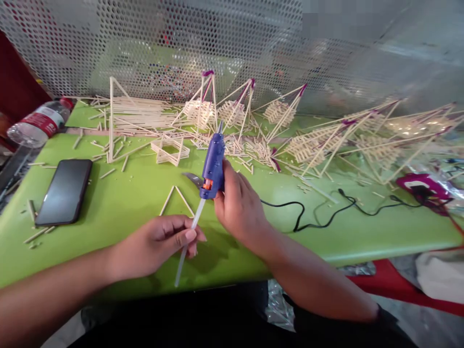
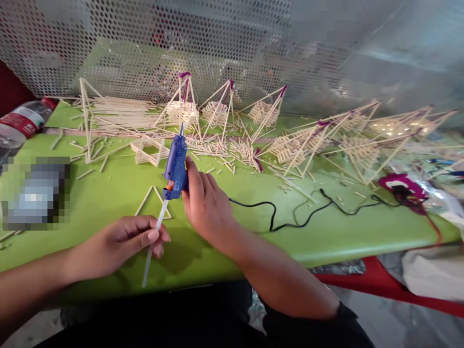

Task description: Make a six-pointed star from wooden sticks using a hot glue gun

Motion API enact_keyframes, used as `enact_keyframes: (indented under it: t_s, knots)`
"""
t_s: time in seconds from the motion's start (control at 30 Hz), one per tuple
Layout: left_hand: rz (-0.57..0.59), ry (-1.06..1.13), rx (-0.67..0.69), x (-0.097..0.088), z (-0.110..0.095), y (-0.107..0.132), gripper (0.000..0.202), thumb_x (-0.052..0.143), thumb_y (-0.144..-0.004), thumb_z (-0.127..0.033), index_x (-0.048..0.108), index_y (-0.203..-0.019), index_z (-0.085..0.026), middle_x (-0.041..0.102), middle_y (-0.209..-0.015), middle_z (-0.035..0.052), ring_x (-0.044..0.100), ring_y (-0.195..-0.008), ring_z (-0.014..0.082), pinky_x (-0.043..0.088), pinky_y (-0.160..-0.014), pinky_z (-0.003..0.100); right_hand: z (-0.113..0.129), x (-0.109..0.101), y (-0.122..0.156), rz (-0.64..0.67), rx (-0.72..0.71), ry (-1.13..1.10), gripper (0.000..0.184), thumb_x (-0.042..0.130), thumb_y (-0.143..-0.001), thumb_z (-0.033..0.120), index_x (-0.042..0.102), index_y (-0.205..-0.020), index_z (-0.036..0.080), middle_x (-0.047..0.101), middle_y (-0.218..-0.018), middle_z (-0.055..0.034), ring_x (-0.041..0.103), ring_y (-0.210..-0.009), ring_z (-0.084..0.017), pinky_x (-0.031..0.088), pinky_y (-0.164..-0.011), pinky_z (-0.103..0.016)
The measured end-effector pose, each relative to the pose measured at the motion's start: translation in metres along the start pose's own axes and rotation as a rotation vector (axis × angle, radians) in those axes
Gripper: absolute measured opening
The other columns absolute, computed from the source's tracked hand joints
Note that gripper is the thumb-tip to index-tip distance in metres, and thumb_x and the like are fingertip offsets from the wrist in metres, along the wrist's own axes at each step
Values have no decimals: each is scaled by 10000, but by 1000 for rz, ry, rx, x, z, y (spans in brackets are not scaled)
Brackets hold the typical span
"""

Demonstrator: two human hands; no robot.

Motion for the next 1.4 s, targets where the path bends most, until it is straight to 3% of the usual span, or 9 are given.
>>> enact_keyframes:
  t_s: [0.17, 0.37, 0.53, 0.67, 0.83, 1.0, 1.23, 1.4]
  knots:
    - [41, 143, -60, 4, 5, -1, 549, 669, -1059, -758, 712, -1077, -211, 738, -845, -5, 745, -799, 146, 544, -784, 288, 5, 0, 2, -28, -4, -51, 832, 464, -1154, 156, 31, -1863, 200, 752, -1521, -208, 799, -1217, -344, 688, -1059, -507]
    - [51, 202, -57, 5, 8, -1, 479, 702, -1079, -681, 728, -1094, -202, 748, -845, -10, 763, -797, 127, 555, -777, 259, 7, 1, 3, -52, 8, -64, 830, 475, -1152, 150, 43, -1857, 230, 785, -1449, -190, 814, -1130, -328, 706, -994, -487]
    - [97, 241, -43, 8, 6, 1, 465, 668, -1117, -640, 735, -1110, -180, 762, -850, -4, 783, -804, 126, 560, -795, 256, 7, -4, 3, -166, -57, -64, 754, 495, -1166, 202, 171, -1847, 185, 816, -1360, -178, 797, -984, -315, 715, -894, -474]
    - [103, 242, -25, 9, 5, 1, 452, 671, -1124, -616, 753, -1130, -172, 777, -852, 1, 785, -807, 123, 564, -796, 251, 8, -5, 3, -206, -83, -50, 761, 492, -1182, 228, 159, -1864, 185, 821, -1374, -174, 784, -923, -306, 716, -843, -465]
    - [-9, 318, -50, 4, 10, -1, 429, 880, -984, -580, 802, -993, -158, 827, -839, 17, 756, -756, 98, 560, -739, 211, 9, -2, 6, -223, -60, -72, 802, 516, -1176, 224, 135, -1880, 183, 795, -1458, -188, 807, -998, -319, 733, -889, -480]
    - [-48, 416, -110, 4, 14, -1, 378, 1008, -867, -487, 827, -880, -156, 836, -791, 17, 764, -715, 100, 619, -746, 218, 11, 1, 10, -217, -49, -84, 816, 502, -1179, 229, 97, -1887, 191, 742, -1567, -194, 820, -1089, -315, 742, -945, -478]
    - [126, 376, -81, 12, 4, 4, 416, 813, -1045, -570, 827, -1065, -155, 852, -859, 53, 802, -750, 119, 625, -729, 213, 7, 1, 15, -260, -71, -123, 827, 540, -1168, 240, 130, -1883, 167, 717, -1599, -203, 815, -1082, -328, 741, -962, -496]
    - [142, 388, -79, 10, 2, 4, 423, 756, -1082, -579, 805, -1109, -159, 830, -830, 36, 800, -709, 118, 626, -707, 213, 5, 4, 14, -275, -82, -113, 821, 547, -1163, 228, 152, -1877, 142, 728, -1578, -216, 808, -1069, -330, 736, -962, -497]
Point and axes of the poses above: each hand's wrist, its own y-axis away from the middle knuckle, its own x-axis out of the palm, z = x × y, the point moved 6 cm from there along -y, towards the middle knuckle
